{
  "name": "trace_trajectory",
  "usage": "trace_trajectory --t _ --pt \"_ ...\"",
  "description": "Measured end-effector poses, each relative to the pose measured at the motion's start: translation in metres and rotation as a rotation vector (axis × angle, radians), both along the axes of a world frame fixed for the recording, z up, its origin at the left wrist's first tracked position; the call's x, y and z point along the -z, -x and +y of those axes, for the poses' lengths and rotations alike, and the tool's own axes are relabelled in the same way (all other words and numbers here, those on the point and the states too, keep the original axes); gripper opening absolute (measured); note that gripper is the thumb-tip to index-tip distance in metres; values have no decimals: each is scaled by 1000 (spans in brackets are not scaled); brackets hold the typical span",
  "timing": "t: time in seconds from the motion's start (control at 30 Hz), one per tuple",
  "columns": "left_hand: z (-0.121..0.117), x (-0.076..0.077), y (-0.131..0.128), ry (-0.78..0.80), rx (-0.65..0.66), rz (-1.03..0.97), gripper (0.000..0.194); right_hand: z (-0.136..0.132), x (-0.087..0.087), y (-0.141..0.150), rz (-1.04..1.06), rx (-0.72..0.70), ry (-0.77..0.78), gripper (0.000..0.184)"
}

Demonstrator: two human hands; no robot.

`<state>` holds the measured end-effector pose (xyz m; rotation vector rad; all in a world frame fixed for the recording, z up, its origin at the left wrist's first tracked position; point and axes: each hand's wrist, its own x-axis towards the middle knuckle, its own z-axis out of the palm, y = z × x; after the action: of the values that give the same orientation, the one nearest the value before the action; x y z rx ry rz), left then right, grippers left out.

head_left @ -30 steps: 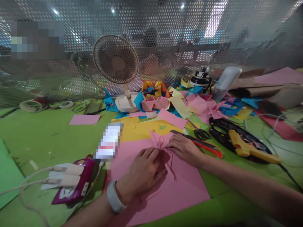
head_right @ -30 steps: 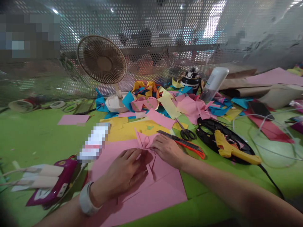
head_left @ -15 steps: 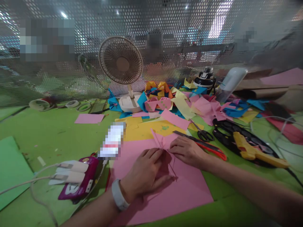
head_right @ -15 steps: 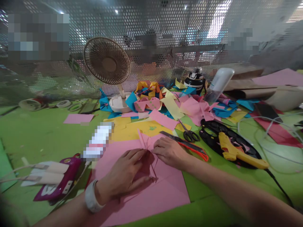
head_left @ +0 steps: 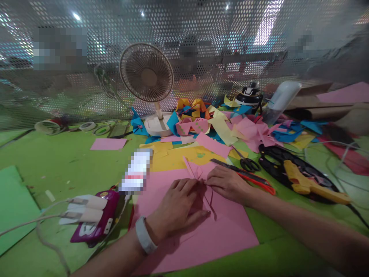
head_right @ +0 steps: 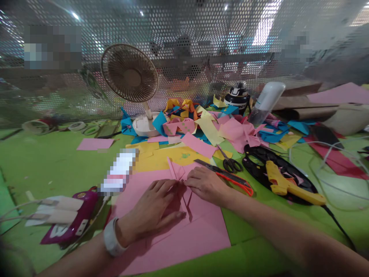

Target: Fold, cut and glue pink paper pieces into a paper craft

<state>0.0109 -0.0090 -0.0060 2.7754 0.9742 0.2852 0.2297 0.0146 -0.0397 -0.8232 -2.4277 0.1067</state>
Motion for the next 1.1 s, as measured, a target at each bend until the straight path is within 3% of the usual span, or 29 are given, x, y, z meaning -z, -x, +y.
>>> trace_trajectory --t 0.37,0.7,1.1 --pt "2 -3 -1 48 -1 4 59 0 4 4 16 122 87 12" --pt "9 -2 -1 78 -25 -63 58 -1 7 5 -80 151 31 16" --pt "8 0 0 78 -14 -56 58 -6 -4 -1 -323 45 -124 18"
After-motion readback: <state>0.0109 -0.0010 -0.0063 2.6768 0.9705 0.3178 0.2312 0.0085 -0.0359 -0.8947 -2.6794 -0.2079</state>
